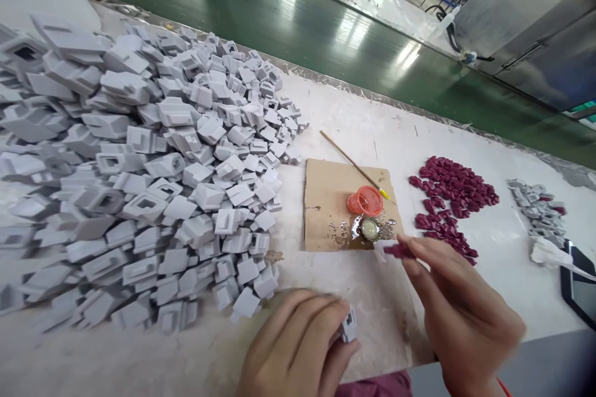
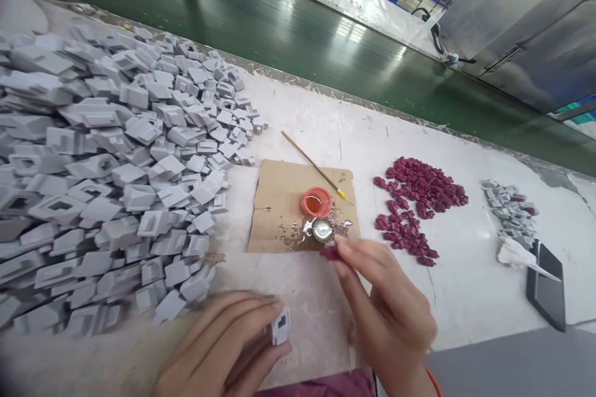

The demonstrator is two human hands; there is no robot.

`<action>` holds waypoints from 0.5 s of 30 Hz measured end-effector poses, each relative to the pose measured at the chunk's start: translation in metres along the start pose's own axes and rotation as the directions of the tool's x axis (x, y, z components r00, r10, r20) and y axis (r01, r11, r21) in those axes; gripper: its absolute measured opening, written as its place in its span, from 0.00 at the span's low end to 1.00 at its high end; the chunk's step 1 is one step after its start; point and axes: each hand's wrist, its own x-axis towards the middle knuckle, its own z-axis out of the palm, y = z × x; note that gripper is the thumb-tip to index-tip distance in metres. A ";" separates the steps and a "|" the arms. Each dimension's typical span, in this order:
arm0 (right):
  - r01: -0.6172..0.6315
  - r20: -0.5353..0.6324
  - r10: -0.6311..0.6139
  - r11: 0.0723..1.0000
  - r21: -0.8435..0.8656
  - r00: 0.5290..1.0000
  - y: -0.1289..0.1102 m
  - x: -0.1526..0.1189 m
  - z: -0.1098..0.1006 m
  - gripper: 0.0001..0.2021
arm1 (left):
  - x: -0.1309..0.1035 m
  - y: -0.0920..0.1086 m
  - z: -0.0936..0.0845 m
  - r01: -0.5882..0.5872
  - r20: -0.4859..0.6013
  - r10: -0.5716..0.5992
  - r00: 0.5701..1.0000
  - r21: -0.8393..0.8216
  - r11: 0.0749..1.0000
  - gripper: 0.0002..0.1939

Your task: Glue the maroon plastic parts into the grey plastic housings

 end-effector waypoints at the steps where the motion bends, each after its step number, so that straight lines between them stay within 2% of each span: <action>1: -0.026 0.019 0.025 0.999 0.036 0.999 -0.006 -0.005 -0.002 0.20 | 0.000 -0.001 0.000 -0.001 0.007 0.001 1.000 -0.003 1.000 0.07; 4: -0.046 0.115 0.029 0.989 0.141 0.993 -0.021 -0.022 -0.003 0.17 | 0.001 -0.005 -0.003 -0.040 0.041 0.040 0.998 0.004 0.999 0.09; 7: -0.045 0.142 0.018 0.982 0.185 0.990 -0.027 -0.034 0.001 0.15 | 0.003 -0.007 -0.004 -0.074 0.054 0.073 0.996 0.019 0.997 0.10; 15: -0.014 0.216 -0.034 0.976 0.217 0.976 -0.018 -0.048 0.002 0.16 | 0.003 -0.007 -0.005 -0.067 0.066 0.066 0.996 0.010 0.998 0.10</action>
